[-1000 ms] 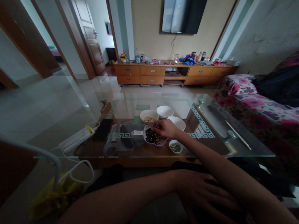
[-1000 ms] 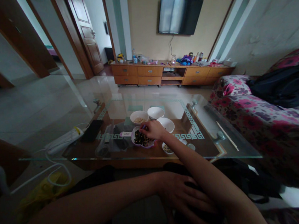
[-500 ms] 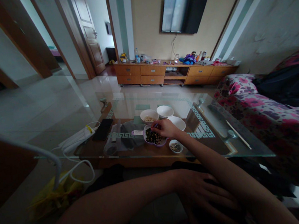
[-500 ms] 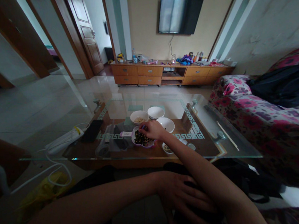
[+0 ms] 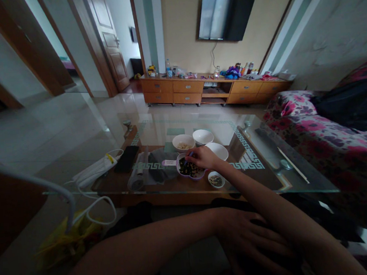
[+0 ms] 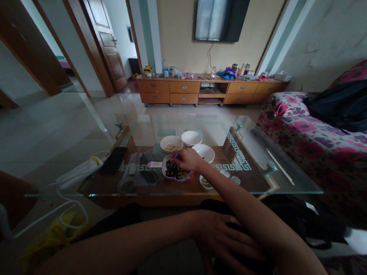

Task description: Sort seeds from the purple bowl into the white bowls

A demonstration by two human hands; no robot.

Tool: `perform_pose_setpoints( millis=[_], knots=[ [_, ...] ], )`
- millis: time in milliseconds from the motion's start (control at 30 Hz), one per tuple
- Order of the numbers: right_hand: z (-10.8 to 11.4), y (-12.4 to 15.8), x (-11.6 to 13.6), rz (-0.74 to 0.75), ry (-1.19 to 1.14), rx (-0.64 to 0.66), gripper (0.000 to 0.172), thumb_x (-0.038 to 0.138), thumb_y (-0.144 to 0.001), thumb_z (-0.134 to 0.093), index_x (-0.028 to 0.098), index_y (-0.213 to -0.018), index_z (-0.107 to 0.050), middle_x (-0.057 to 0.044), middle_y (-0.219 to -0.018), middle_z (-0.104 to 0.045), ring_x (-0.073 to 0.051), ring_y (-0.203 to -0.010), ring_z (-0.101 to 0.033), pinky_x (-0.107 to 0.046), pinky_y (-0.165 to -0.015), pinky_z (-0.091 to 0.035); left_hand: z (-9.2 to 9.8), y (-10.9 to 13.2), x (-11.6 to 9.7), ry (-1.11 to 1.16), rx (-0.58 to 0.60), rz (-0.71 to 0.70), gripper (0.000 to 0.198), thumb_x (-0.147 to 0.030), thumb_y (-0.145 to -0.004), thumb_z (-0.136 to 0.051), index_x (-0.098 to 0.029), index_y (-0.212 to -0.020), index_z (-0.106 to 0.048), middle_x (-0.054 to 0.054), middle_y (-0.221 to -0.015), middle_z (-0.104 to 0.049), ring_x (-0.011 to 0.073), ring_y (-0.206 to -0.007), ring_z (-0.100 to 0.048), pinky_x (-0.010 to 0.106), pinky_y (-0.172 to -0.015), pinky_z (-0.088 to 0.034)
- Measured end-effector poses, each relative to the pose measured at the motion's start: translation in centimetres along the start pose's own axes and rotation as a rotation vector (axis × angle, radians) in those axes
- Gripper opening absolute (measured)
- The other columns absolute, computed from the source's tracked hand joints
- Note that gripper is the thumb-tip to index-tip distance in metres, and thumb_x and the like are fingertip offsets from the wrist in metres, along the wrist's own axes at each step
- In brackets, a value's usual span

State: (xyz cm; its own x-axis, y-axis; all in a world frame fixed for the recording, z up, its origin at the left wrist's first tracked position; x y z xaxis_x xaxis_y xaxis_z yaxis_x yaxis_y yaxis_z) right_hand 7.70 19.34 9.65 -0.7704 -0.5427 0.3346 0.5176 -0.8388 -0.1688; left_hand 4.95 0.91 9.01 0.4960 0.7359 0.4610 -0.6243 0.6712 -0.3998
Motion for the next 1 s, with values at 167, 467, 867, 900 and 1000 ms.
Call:
perform_pose_setpoints(
  millis=[167,467,867,900,1000],
  knots=[
    [0.2,0.0,0.2,0.002,-0.017,0.004,0.022,0.035,-0.103,-0.066,0.02,-0.108,-0.081,-0.007,-0.085,-0.079,-0.021,-0.075,-0.071,-0.03,-0.071,-0.048,0.1,0.1,-0.1,-0.035,-0.026,-0.004,0.078,-0.086,-0.096,-0.027,-0.038,-0.143,-0.067,0.004,-0.15,-0.061,0.027,-0.145,-0.052,0.041,-0.117,-0.048],
    [0.8,0.1,0.2,0.008,-0.013,-0.064,0.024,0.037,-0.105,-0.063,0.02,-0.107,-0.08,-0.007,-0.087,-0.08,-0.022,-0.078,-0.072,-0.029,-0.072,-0.046,0.0,0.0,0.0,-0.026,0.018,-0.014,0.08,-0.083,-0.098,-0.021,-0.036,-0.147,-0.064,0.006,-0.153,-0.058,0.0274,-0.147,-0.05,0.045,-0.121,-0.044],
    [6.1,2.9,-5.2,-0.334,0.084,-0.328,0.026,0.038,-0.104,-0.058,0.02,-0.105,-0.078,-0.007,-0.094,-0.083,-0.023,-0.083,-0.075,-0.028,-0.07,-0.046,1.0,-0.8,-0.7,-0.046,0.089,0.061,0.066,-0.07,-0.103,-0.032,-0.034,-0.151,-0.06,0.007,-0.16,-0.05,0.0288,-0.155,-0.038,0.052,-0.128,-0.035],
    [6.3,3.3,-5.6,-0.373,0.115,-0.32,0.027,0.038,-0.104,-0.058,0.021,-0.105,-0.078,-0.007,-0.096,-0.083,-0.024,-0.086,-0.076,-0.028,-0.071,-0.046,1.2,-0.8,-0.9,-0.053,0.106,0.087,0.062,-0.066,-0.104,-0.035,-0.035,-0.152,-0.059,0.006,-0.161,-0.049,0.0291,-0.156,-0.036,0.053,-0.128,-0.033],
    [6.6,3.9,-6.3,-0.447,0.194,-0.257,0.03,0.041,-0.104,-0.056,0.022,-0.108,-0.079,-0.008,-0.101,-0.083,-0.026,-0.093,-0.076,-0.029,-0.075,-0.047,2.0,-0.6,-1.3,-0.057,0.111,0.187,0.051,-0.055,-0.106,-0.042,-0.037,-0.15,-0.06,0.006,-0.162,-0.048,0.0297,-0.157,-0.034,0.052,-0.127,-0.034]
  ],
)
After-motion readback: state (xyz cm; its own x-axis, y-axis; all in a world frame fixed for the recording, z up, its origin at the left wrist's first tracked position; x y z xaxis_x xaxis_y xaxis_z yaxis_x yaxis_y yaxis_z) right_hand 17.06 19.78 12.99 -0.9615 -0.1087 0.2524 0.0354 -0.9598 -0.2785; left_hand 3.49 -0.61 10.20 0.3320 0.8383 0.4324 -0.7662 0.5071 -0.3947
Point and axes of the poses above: each hand's wrist, its own y-axis away from the middle knuckle, its own z-axis out of the back of the hand, x = y × z, the point moved 3 cm from there along -y, towards the middle knuckle
